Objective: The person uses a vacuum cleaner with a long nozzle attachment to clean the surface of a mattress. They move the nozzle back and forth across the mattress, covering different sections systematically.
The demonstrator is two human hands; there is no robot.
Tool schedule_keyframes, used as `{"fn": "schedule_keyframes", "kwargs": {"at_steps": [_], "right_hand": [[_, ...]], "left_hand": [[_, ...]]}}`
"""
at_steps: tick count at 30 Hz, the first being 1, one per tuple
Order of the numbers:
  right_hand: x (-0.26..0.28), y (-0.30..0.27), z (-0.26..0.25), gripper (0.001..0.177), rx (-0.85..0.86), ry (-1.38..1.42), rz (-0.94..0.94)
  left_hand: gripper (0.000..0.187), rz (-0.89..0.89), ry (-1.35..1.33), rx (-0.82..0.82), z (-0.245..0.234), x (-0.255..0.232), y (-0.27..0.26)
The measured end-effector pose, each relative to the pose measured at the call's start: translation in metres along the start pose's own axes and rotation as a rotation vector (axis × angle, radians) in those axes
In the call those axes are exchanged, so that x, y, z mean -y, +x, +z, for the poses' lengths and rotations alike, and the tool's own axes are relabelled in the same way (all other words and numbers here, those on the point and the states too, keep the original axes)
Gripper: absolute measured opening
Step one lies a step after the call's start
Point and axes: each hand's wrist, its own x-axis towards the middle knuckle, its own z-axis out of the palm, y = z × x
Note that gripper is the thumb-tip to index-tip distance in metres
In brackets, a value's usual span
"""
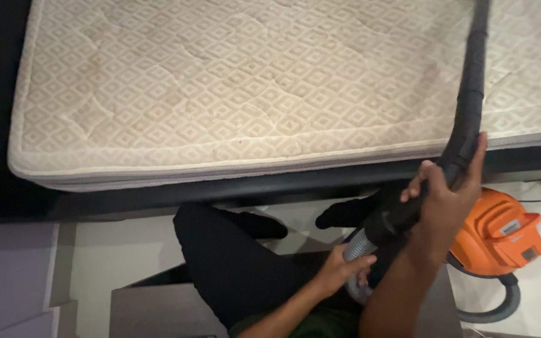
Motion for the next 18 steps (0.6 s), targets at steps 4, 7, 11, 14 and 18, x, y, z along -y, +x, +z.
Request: {"fn": "schedule_keyframes", "kwargs": {"at_steps": [4, 7, 11, 14, 18], "right_hand": [[0.0, 0.003, 0.0, 0.094, 0.148, 0.004, 0.023], [0.001, 0.006, -0.012, 0.095, 0.277, 0.121, 0.128], [-0.002, 0.014, -0.022, 0.093, 0.368, 0.226, 0.288], [-0.004, 0.012, -0.02, 0.089, 0.276, 0.183, 0.219], [-0.002, 0.007, -0.012, 0.086, 0.12, 0.118, 0.037]], "left_hand": [[0.03, 0.012, 0.018, 0.047, 0.007, -0.008, -0.004], [0.024, -0.068, 0.148, 0.046, 0.015, -0.022, -0.016], [0.026, -0.032, 0.174, 0.049, 0.022, -0.027, -0.023], [0.027, -0.024, 0.139, 0.029, 0.018, -0.019, -0.022], [0.029, 0.008, 0.058, -0.003, 0.005, -0.005, -0.003]]}}
